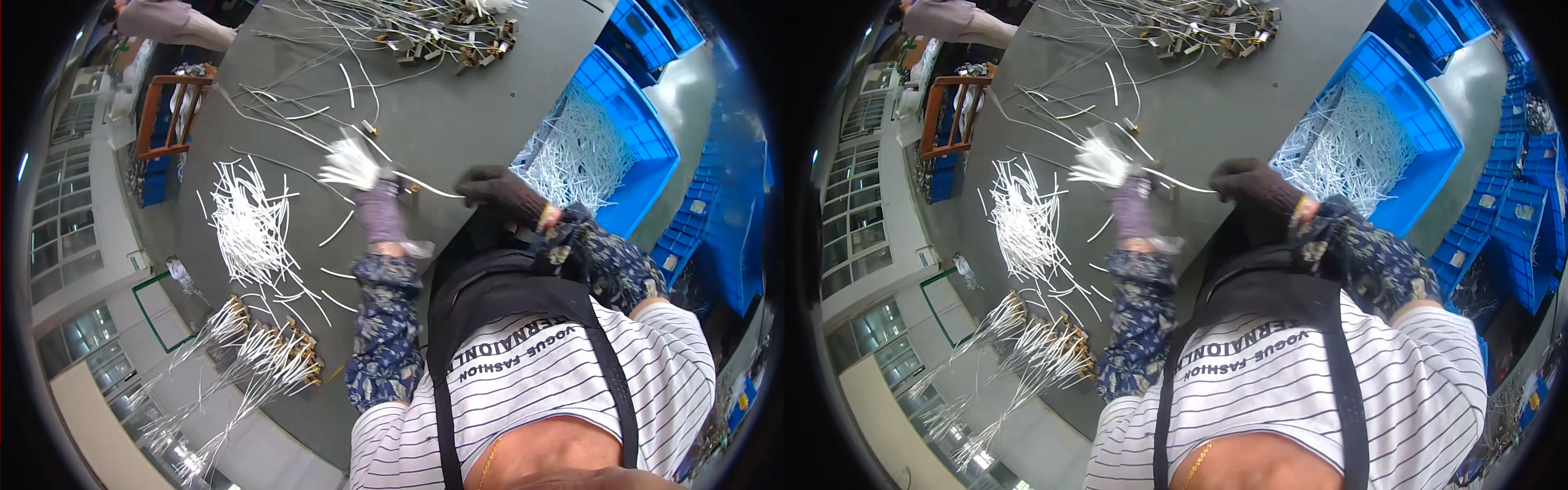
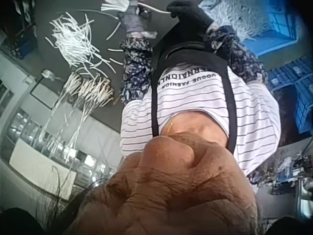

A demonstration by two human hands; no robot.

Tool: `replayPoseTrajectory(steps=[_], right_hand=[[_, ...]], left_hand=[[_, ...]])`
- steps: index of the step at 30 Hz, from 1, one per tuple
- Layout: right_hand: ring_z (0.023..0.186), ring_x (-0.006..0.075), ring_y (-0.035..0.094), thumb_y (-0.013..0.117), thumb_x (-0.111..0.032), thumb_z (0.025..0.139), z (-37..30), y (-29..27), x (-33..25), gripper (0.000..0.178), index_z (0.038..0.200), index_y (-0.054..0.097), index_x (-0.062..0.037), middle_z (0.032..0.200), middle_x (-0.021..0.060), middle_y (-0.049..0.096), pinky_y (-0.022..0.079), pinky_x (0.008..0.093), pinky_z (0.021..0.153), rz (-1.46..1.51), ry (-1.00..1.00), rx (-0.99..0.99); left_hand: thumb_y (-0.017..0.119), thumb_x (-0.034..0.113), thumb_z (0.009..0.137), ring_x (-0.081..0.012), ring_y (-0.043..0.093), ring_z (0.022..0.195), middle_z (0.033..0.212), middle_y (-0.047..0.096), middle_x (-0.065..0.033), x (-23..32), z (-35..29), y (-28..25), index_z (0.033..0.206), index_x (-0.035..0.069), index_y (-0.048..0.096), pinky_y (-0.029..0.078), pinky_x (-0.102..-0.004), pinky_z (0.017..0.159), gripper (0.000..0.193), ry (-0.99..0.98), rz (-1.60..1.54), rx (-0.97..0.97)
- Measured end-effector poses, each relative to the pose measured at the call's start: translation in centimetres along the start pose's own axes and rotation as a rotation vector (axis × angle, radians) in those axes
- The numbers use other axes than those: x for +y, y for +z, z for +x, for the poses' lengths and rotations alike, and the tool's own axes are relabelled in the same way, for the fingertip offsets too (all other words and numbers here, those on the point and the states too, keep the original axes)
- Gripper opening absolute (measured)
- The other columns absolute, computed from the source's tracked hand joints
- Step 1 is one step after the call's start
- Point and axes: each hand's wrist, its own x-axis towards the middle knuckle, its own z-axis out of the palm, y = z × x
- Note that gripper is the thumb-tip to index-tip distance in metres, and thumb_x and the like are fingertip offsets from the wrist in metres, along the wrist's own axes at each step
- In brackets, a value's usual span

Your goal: The worker is bundling and organizing white wiring harnesses with gold connectors into storage bins.

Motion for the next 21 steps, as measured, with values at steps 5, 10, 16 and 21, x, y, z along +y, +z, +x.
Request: replayPoseTrajectory(steps=[5,10,16,21], right_hand=[[0.076,0.0202,0.063,0.066,-0.034,0.083,5.1,4.9,-2.2,0.049,0.118,0.056,-0.0005,0.093,0.0105,0.063,0.051,0.0331,0.069,0.047,0.196,-0.198],[0.103,0.0365,0.061,0.063,-0.047,0.083,11.0,6.3,-5.7,0.07,0.131,0.045,0.001,0.115,0.0243,0.061,0.047,0.0429,0.089,-0.638,-0.064,0.054],[0.098,0.0333,0.063,0.062,-0.046,0.083,20.2,6.9,-7.4,0.056,0.118,0.059,-0.0023,0.106,0.0219,0.064,0.048,0.041,0.086,-0.933,0.015,-0.033],[0.064,0.0192,0.061,0.064,-0.006,0.077,14.9,2.1,-6.2,0.028,0.105,0.064,-0.007,0.083,0.0088,0.063,0.048,0.0325,0.053,-0.663,-0.559,-0.25]], left_hand=[[0.069,0.018,0.084,-0.0114,0.058,0.055,0.071,0.065,-0.005,-1.0,1.6,-2.0,0.093,-0.001,0.064,0.049,-0.0258,0.05,0.022,-0.208,0.174,-0.023],[0.069,0.027,0.085,-0.0105,0.057,0.049,0.068,0.066,-0.0088,0.3,6.3,-8.5,0.084,-0.003,0.066,0.045,-0.0245,0.044,0.031,-0.201,0.368,0.161],[0.064,0.028,0.09,-0.0093,0.042,0.044,0.057,0.049,0.0002,-0.8,5.5,-8.0,0.093,0.001,0.059,0.032,-0.0251,0.041,0.028,-0.191,-0.127,-0.179],[0.058,0.032,0.092,-0.0209,0.061,0.068,0.078,0.062,-0.0106,1.3,5.0,-3.6,0.101,0.0,0.059,0.048,-0.0303,0.054,0.033,-0.291,-0.439,-0.153]])
